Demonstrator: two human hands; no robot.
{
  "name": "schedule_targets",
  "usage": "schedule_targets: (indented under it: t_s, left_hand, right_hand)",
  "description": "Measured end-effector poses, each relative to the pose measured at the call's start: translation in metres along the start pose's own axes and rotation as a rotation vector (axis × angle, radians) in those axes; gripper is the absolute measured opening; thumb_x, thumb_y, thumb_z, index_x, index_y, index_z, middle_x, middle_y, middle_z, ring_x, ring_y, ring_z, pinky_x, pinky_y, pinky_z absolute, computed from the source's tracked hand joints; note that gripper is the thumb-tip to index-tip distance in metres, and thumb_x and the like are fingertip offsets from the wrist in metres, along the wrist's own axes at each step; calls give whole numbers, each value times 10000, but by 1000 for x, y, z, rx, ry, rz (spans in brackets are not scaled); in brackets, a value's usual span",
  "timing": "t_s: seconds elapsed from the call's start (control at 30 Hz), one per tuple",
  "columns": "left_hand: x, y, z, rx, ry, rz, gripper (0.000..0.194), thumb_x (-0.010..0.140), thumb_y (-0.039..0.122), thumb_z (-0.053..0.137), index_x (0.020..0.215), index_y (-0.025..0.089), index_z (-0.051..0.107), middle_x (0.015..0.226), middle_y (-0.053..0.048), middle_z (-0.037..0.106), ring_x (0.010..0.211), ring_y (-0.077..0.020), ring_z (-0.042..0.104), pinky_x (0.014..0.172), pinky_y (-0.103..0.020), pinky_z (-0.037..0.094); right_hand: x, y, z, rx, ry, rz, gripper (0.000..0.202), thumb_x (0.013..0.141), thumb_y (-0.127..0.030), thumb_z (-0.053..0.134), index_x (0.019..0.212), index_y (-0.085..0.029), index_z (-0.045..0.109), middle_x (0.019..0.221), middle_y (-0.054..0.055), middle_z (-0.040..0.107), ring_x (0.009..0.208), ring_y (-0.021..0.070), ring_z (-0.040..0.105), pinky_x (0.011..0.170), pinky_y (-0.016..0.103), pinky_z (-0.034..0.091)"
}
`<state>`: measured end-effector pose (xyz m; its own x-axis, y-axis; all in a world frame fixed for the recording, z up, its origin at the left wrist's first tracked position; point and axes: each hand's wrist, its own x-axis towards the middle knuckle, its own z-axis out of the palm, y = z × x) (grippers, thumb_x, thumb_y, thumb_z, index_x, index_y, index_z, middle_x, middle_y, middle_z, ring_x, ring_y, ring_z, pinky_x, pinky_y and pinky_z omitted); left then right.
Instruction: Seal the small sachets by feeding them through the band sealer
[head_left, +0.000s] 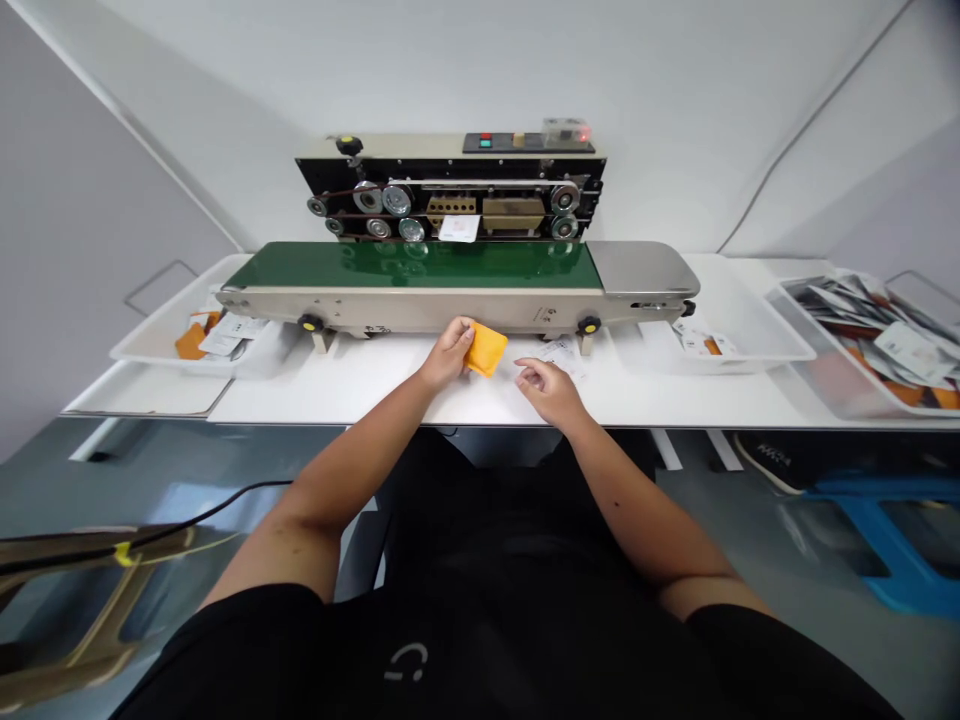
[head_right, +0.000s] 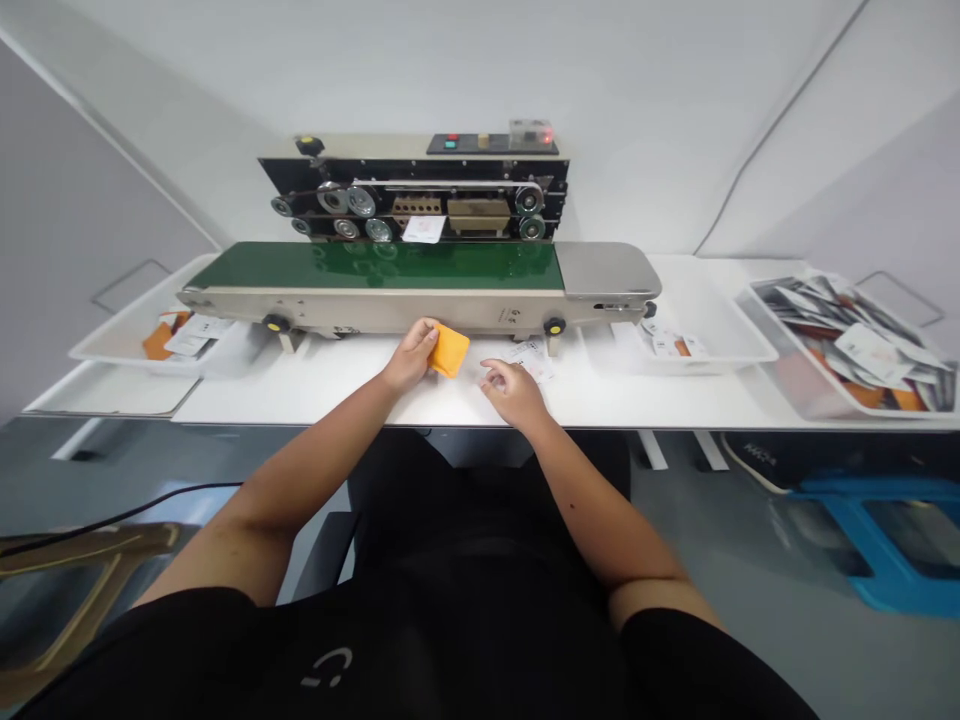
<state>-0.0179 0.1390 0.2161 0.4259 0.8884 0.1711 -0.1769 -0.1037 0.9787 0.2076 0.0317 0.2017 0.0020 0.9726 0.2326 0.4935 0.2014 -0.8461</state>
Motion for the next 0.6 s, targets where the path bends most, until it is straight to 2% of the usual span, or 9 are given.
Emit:
schedule_targets:
  t_s: [0.07, 0.17, 0.23, 0.3, 0.37, 0.43, 0.47, 0.53, 0.6]
  left_hand:
    - [0, -2, 2, -10, -116, -20, 564, 925, 684, 735, 1105, 227, 458, 813, 16, 660, 542, -121, 609, 461, -209, 408]
    - [0, -3, 4, 15, -280, -48, 589, 913, 650, 776, 1109, 223, 421, 834, -10, 724, 609, -158, 703, 533, -230, 491]
    - [-2, -3, 4, 44, -344, -61, 572, 914, 613, 796, 1098, 210, 434, 895, -48, 754, 695, -171, 744, 599, -242, 525]
    - [-3, -3, 4, 57, -373, -71, 555, 916, 593, 804, 1097, 201, 456, 1020, -100, 770, 806, -192, 775, 655, -256, 539]
    - [-4, -3, 3, 63, -386, -71, 544, 914, 580, 811, 1111, 199, 477, 1167, -147, 757, 908, -212, 782, 699, -268, 541]
    - [-4, -4, 2, 76, -396, -62, 536, 911, 574, 814, 1125, 195, 502, 1238, -169, 740, 943, -207, 766, 722, -271, 532]
    - [-4, -4, 1, 88, -400, -59, 529, 914, 571, 812, 1135, 191, 517, 1242, -173, 738, 939, -198, 754, 726, -269, 524]
    - [-3, -3, 0, 114, -401, -62, 518, 921, 565, 806, 1150, 182, 543, 1219, -167, 738, 906, -178, 727, 717, -262, 506]
    - [-2, -2, 0, 134, -399, -68, 505, 928, 556, 800, 1155, 175, 559, 1188, -155, 735, 868, -162, 702, 705, -259, 493]
  right_hand:
    - [4, -3, 1, -26, -50, -31, 394, 910, -473, 671, 1221, -242, 745, 1007, 55, 766, 933, 227, 644, 899, 373, 496]
    - [6, -7, 2, -41, -74, -16, 266, 927, -457, 634, 970, -224, 756, 885, 44, 740, 845, 211, 635, 803, 335, 475]
    - [6, -9, -1, -43, -4, 11, 284, 948, -438, 582, 814, -215, 696, 769, 29, 688, 747, 192, 603, 723, 315, 438]
    - [7, -11, -10, -23, 105, 3, 298, 949, -428, 571, 759, -212, 648, 725, 21, 659, 704, 181, 583, 688, 308, 415]
    - [15, -17, -29, 42, 208, -18, 285, 932, -428, 611, 751, -209, 631, 726, 18, 654, 691, 168, 578, 670, 298, 417]
    - [34, -28, -58, 178, 307, -26, 218, 919, -408, 649, 830, -210, 661, 726, 1, 642, 650, 144, 556, 626, 276, 417]
    - [47, -35, -75, 264, 362, -26, 174, 916, -386, 660, 914, -214, 680, 721, -12, 629, 619, 130, 535, 592, 260, 408]
    - [80, -50, -111, 414, 436, -36, 208, 893, -325, 696, 1073, -224, 678, 706, -31, 601, 575, 109, 506, 525, 227, 384]
    - [114, -62, -143, 486, 461, 16, 179, 867, -249, 724, 1033, -219, 664, 664, -35, 561, 540, 92, 475, 473, 201, 350]
